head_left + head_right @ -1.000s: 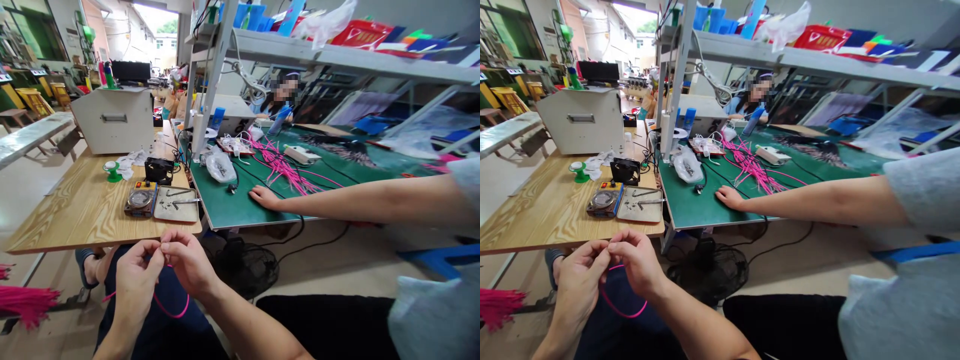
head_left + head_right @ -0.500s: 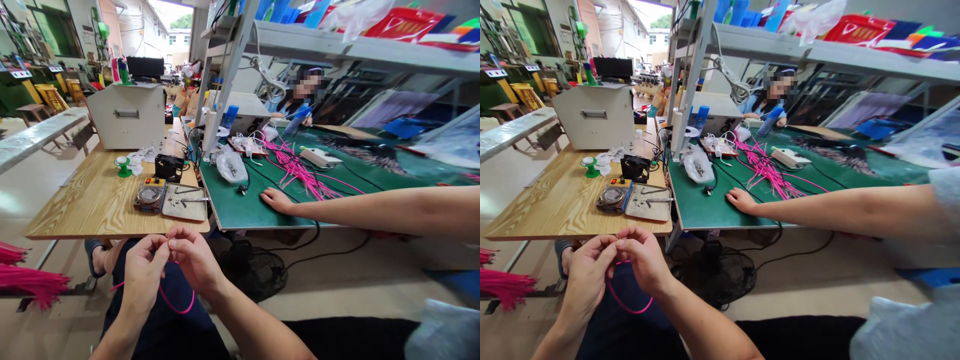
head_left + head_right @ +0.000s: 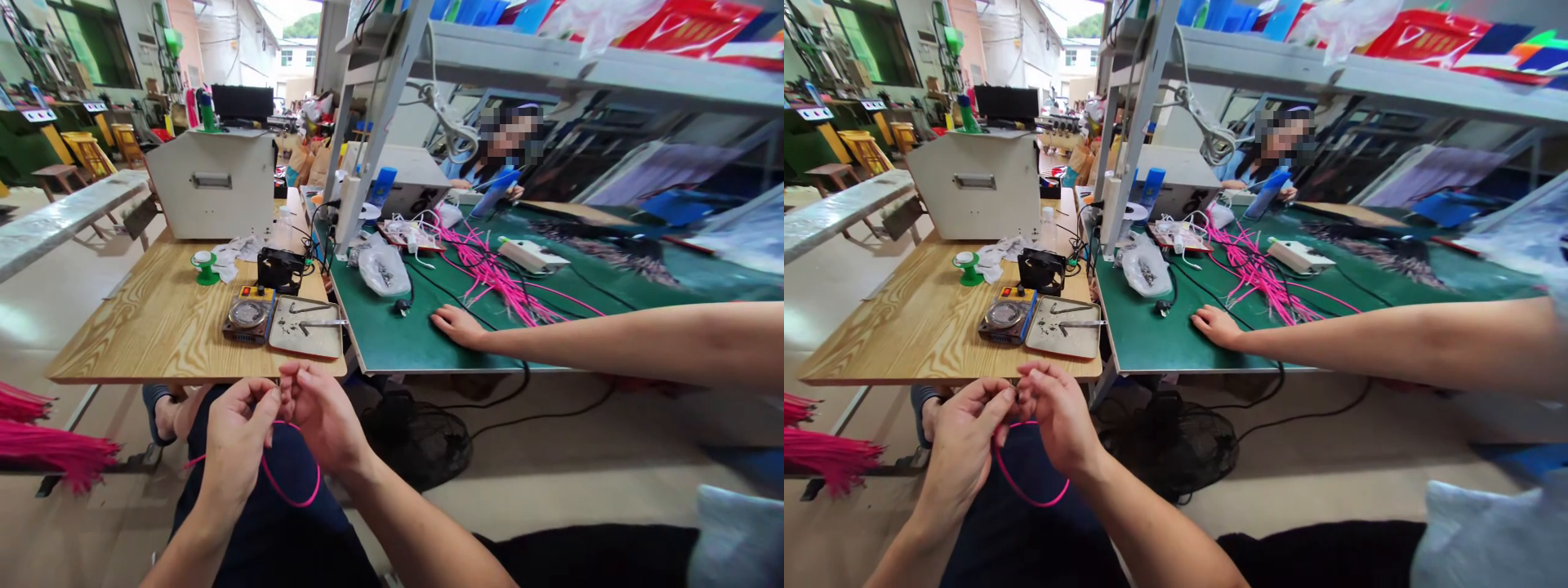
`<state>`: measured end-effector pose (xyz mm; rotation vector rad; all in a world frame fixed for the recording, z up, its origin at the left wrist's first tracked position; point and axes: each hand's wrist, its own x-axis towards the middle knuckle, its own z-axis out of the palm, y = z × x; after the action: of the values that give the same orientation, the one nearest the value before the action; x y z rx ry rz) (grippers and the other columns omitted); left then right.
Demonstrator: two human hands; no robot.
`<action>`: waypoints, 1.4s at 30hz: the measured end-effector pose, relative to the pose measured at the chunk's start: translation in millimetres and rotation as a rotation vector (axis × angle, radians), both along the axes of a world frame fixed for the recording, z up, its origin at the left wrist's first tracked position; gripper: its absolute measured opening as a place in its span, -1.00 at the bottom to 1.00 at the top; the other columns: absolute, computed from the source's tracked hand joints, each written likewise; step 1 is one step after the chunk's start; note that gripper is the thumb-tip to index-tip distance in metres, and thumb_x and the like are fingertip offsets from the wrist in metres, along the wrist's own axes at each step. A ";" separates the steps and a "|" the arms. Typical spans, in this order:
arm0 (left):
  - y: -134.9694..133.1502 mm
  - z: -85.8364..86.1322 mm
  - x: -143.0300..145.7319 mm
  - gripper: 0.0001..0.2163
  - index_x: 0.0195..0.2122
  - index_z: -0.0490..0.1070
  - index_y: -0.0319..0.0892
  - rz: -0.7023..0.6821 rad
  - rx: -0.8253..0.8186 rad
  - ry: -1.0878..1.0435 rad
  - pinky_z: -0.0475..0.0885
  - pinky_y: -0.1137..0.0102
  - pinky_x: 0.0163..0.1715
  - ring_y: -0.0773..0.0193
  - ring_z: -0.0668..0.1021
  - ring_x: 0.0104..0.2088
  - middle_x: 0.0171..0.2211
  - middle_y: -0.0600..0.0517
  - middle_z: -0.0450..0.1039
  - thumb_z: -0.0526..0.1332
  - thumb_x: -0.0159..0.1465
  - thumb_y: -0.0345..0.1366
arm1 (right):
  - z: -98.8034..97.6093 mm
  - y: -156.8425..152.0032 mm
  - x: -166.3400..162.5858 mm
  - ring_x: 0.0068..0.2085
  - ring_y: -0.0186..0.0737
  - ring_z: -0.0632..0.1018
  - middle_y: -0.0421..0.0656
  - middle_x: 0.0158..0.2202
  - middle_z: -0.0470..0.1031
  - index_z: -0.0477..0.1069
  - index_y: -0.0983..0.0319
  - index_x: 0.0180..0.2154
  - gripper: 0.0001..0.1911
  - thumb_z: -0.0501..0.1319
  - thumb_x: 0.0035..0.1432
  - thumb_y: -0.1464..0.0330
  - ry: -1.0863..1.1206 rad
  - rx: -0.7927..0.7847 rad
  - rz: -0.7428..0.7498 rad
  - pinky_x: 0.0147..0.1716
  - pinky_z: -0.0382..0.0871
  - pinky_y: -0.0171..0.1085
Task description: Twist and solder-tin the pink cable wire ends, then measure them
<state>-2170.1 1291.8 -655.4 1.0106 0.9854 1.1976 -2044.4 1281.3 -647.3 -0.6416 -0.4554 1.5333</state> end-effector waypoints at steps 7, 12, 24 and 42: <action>4.1 5.8 -0.1 -0.71 -0.26 0.65 -0.22 0.060 -0.022 -0.089 0.56 0.49 -0.38 0.31 0.64 -0.44 -0.41 -0.01 0.66 0.52 0.18 -0.09 | -24.4 -8.4 4.2 -0.26 -0.31 0.59 -0.16 -0.20 0.60 0.56 0.17 -0.05 -0.44 0.57 0.04 -0.01 -0.302 0.097 0.052 -0.20 0.52 -0.31; -14.0 -5.7 -9.5 -0.74 -0.24 0.67 -0.20 0.070 -0.044 -0.046 0.55 0.44 -0.27 0.24 0.68 -0.33 -0.34 -0.05 0.71 0.50 0.21 -0.10 | -55.2 -40.0 15.2 -0.14 -0.18 0.59 -0.13 -0.16 0.62 0.57 0.15 -0.06 -0.55 0.55 0.10 0.09 -0.778 0.169 0.300 -0.06 0.50 -0.24; -103.9 -114.7 -101.1 -0.48 -0.36 0.63 -0.24 0.431 -0.495 -0.054 0.35 0.51 -0.58 0.33 0.55 -0.50 -0.49 -0.02 0.59 0.56 0.03 0.19 | -106.1 -88.0 -1.2 -0.42 -0.29 0.61 -0.21 -0.44 0.62 0.58 0.17 -0.37 -0.75 0.35 0.34 0.21 -1.257 0.338 0.359 -0.38 0.44 -0.40; -20.2 -72.8 -108.7 -0.61 -0.25 0.71 -0.29 0.503 -0.238 -0.229 0.45 0.51 -0.47 0.27 0.63 -0.35 -0.26 -0.17 0.71 0.59 0.02 -0.08 | -79.0 -21.8 -20.0 -0.02 0.08 0.59 -0.02 -0.05 0.63 0.58 0.04 0.09 -0.68 0.36 0.31 0.34 -1.464 0.611 -0.016 0.01 0.55 0.10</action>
<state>-2278.9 1271.6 -728.2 0.4326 1.2023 1.5222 -2064.4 1259.5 -726.3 -1.1720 -1.8964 0.5748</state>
